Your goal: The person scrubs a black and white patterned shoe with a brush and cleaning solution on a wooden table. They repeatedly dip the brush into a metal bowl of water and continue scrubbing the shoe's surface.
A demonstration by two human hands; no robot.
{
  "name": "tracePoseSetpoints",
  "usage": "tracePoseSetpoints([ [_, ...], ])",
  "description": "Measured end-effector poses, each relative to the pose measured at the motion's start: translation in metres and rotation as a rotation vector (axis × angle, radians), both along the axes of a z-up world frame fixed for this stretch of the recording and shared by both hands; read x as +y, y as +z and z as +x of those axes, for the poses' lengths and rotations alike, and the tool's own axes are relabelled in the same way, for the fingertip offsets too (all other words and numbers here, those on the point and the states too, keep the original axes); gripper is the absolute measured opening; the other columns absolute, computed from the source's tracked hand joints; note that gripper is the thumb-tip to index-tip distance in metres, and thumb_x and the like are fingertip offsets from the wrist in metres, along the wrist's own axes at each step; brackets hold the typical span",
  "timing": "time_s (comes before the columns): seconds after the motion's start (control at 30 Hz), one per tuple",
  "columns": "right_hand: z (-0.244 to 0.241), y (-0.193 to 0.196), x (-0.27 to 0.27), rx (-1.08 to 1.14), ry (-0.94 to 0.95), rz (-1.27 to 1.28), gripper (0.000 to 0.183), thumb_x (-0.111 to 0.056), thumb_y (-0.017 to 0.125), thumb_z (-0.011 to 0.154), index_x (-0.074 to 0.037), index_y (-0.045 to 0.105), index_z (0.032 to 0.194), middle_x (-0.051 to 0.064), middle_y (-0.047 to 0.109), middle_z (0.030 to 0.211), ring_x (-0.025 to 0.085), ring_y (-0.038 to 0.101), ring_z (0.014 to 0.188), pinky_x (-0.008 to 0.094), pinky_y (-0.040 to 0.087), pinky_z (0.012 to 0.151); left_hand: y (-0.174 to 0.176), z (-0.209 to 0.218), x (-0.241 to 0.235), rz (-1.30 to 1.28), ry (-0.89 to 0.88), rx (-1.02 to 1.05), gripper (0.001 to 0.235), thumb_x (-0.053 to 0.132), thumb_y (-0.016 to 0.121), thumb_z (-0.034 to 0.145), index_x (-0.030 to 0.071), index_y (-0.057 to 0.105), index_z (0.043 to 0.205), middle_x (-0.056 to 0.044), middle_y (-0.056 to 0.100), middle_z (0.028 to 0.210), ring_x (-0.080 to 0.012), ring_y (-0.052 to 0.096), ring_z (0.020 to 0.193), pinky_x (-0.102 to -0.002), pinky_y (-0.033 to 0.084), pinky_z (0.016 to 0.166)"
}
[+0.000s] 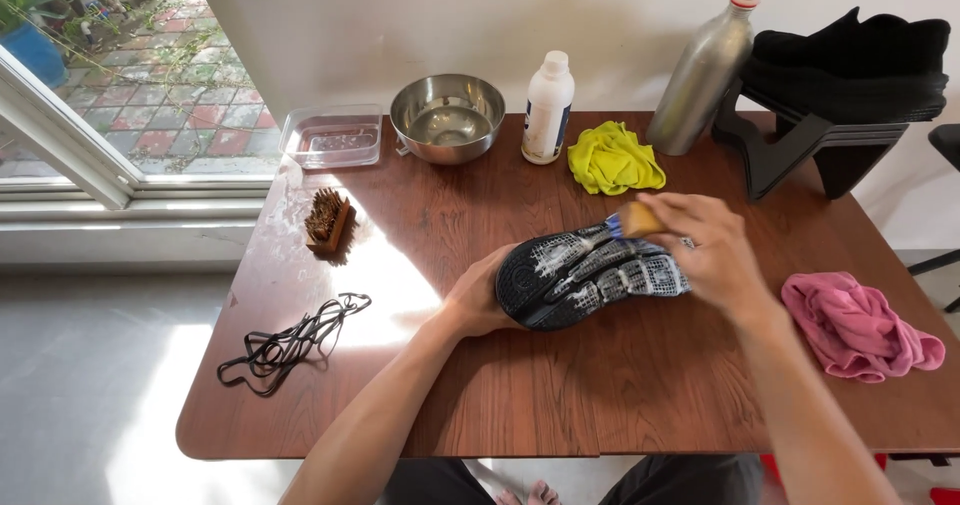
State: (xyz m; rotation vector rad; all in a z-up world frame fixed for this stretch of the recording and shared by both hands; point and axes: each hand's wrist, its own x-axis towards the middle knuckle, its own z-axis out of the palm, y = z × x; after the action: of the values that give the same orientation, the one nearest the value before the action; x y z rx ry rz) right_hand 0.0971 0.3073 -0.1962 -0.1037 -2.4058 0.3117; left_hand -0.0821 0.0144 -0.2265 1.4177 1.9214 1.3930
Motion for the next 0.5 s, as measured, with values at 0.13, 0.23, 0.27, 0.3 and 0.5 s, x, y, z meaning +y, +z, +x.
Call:
tracePoseSetpoints([
  [0.13,-0.014,0.014,-0.057,0.060,0.080,0.075,0.045,-0.033,0.075,0.090,-0.031,0.070,0.134,-0.008,0.069,0.130,0.021,0.058,0.125,0.039,0.039,0.109,-0.010,-0.005,0.002,-0.002,0.004,0.000,0.110,0.043,0.098,0.047,0.020,0.050,0.144,-0.006,0.060,0.140,-0.0283,0.054,0.134,-0.046,0.041,0.119],
  [0.23,-0.013,0.017,-0.052,-0.004,0.002,0.109,0.043,-0.040,0.070,0.094,-0.036,0.067,0.137,-0.012,0.068,0.130,0.017,0.055,0.126,0.039,0.033,0.108,-0.008,-0.006,0.001,0.029,-0.012,-0.011,0.108,0.041,0.099,0.046,0.018,0.053,0.141,-0.007,0.062,0.136,-0.0284,0.056,0.132,-0.045,0.041,0.118],
  [0.27,-0.014,0.015,-0.041,-0.047,-0.027,0.099,0.044,-0.043,0.068,0.096,-0.039,0.066,0.140,-0.012,0.068,0.129,0.017,0.055,0.124,0.042,0.032,0.108,-0.006,-0.008,0.001,0.037,-0.016,-0.010,0.107,0.040,0.099,0.046,0.017,0.053,0.140,-0.008,0.062,0.135,-0.0287,0.056,0.132,-0.045,0.041,0.118],
  [0.3,-0.010,0.008,-0.025,-0.045,-0.022,0.101,0.044,-0.043,0.068,0.096,-0.039,0.066,0.140,-0.012,0.068,0.129,0.017,0.055,0.124,0.042,0.032,0.108,-0.002,-0.007,-0.002,0.039,-0.011,-0.008,0.107,0.040,0.099,0.046,0.017,0.053,0.140,-0.008,0.062,0.135,-0.0287,0.056,0.132,-0.045,0.041,0.118],
  [0.5,0.010,-0.001,0.014,-0.012,-0.163,-0.069,0.046,-0.044,0.070,0.097,-0.038,0.065,0.142,-0.009,0.068,0.129,0.019,0.059,0.125,0.040,0.033,0.106,0.004,-0.005,-0.002,0.097,-0.016,-0.039,0.104,0.035,0.098,0.048,0.015,0.054,0.140,-0.012,0.064,0.134,-0.0309,0.056,0.132,-0.047,0.041,0.118],
])
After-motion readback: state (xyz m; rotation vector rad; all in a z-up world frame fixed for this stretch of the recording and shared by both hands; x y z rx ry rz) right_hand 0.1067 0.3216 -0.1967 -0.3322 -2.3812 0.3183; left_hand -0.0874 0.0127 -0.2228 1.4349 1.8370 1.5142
